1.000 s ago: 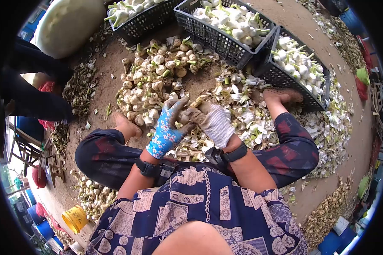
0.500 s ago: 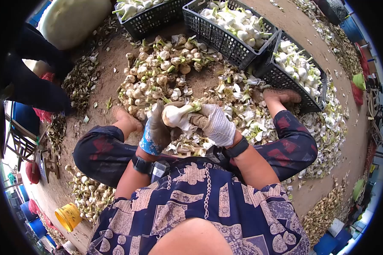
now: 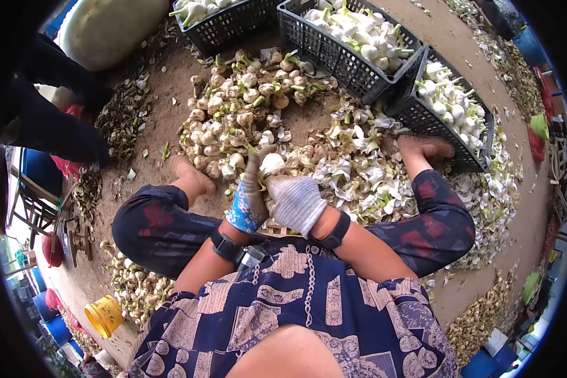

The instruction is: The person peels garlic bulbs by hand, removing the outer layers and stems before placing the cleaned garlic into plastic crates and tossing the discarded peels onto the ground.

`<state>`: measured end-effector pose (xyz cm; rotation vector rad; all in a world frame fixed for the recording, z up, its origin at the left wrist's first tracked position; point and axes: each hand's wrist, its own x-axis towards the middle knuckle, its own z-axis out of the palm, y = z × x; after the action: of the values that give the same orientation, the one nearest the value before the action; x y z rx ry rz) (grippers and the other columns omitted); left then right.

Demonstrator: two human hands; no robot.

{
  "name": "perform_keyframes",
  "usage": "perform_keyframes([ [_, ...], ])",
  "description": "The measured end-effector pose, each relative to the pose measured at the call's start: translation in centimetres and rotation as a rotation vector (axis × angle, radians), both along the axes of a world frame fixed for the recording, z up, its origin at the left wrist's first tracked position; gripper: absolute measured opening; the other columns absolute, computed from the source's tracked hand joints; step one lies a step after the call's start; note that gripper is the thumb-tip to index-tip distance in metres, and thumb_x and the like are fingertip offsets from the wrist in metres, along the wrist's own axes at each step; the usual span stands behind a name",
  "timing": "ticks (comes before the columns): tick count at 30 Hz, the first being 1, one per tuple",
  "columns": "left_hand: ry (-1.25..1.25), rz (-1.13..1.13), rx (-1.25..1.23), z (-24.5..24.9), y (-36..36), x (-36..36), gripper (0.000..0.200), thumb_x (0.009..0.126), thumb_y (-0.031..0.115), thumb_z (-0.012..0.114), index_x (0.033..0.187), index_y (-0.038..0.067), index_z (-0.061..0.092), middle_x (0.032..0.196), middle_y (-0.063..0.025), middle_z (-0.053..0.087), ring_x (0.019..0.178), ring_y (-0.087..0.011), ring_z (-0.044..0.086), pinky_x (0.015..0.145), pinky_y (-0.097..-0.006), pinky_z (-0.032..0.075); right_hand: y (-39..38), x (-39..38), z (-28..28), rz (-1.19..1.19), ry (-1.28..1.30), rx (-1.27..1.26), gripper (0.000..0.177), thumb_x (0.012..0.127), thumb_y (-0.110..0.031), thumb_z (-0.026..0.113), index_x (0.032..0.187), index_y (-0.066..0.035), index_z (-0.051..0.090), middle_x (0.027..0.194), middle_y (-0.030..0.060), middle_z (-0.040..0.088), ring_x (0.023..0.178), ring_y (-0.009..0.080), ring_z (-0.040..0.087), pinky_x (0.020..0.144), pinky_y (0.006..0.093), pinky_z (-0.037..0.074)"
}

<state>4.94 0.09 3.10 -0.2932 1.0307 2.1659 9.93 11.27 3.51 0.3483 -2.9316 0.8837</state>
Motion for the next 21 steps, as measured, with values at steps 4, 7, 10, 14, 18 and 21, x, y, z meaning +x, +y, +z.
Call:
perform_keyframes([
  [4, -0.391, 0.095, 0.291, -0.5, 0.1, -0.7, 0.053, 0.087, 0.055, 0.047, 0.097, 0.005, 0.06, 0.084, -0.0135, 0.061, 0.073, -0.0247, 0.06, 0.066, -0.0374, 0.052, 3.6, 0.5, 3.3, -0.218, -0.749, -1.124, 0.02, 0.08, -0.018, 0.059, 0.093, -0.003, 0.06, 0.074, 0.0071, 0.062, 0.062, 0.0222, 0.06, 0.058, 0.0335, 0.049],
  [7, -0.193, -0.087, 0.396, -1.2, -0.6, -1.2, 0.059, 0.087, 0.057, 0.043, 0.104, 0.004, 0.059, 0.083, -0.0136, 0.06, 0.063, -0.0203, 0.054, 0.052, -0.0303, 0.041, 10.8, 3.2, 4.8, -0.347, -0.567, -1.289, 0.026, 0.08, -0.021, 0.061, 0.099, -0.003, 0.059, 0.082, 0.0098, 0.063, 0.074, 0.0214, 0.062, 0.066, 0.035, 0.049],
  [10, -0.065, -0.153, 0.086, -1.3, -0.2, -1.1, 0.067, 0.087, 0.063, 0.038, 0.115, 0.004, 0.054, 0.081, -0.0068, 0.06, 0.063, -0.0153, 0.054, 0.051, -0.027, 0.041, 13.0, 1.8, 2.3, -0.328, -0.729, 0.431, 0.042, 0.077, -0.028, 0.064, 0.11, -0.002, 0.057, 0.094, 0.0183, 0.063, 0.086, 0.0301, 0.063, 0.077, 0.0399, 0.049],
  [14, 0.046, -0.087, -0.169, -2.9, 0.8, -0.7, 0.065, 0.088, 0.061, 0.038, 0.115, 0.005, 0.054, 0.081, -0.0021, 0.058, 0.068, -0.0137, 0.056, 0.058, -0.0273, 0.046, 7.9, 1.4, 2.7, -0.244, -0.267, 0.016, 0.054, 0.075, -0.037, 0.066, 0.114, -0.002, 0.054, 0.094, 0.0204, 0.062, 0.088, 0.0361, 0.061, 0.079, 0.0396, 0.049],
  [18, -0.192, 0.033, 0.012, -4.1, 1.9, -0.5, 0.051, 0.092, 0.051, 0.041, 0.11, 0.006, 0.056, 0.095, -0.0071, 0.063, 0.087, -0.0189, 0.059, 0.082, -0.0334, 0.048, 1.3, 0.1, 0.0, -0.223, 0.032, 0.197, 0.03, 0.078, -0.024, 0.063, 0.099, -0.003, 0.06, 0.086, 0.015, 0.062, 0.077, 0.0288, 0.062, 0.064, 0.0369, 0.05],
  [21, -0.346, 0.096, -0.067, -4.9, 1.8, -0.4, 0.044, 0.094, 0.045, 0.041, 0.106, 0.006, 0.057, 0.094, -0.0069, 0.063, 0.086, -0.0197, 0.059, 0.083, -0.0329, 0.048, 0.9, -0.6, -2.2, -0.181, 0.166, 0.159, 0.017, 0.08, -0.016, 0.06, 0.093, -0.005, 0.062, 0.083, 0.0146, 0.062, 0.074, 0.0282, 0.062, 0.062, 0.0364, 0.051],
])
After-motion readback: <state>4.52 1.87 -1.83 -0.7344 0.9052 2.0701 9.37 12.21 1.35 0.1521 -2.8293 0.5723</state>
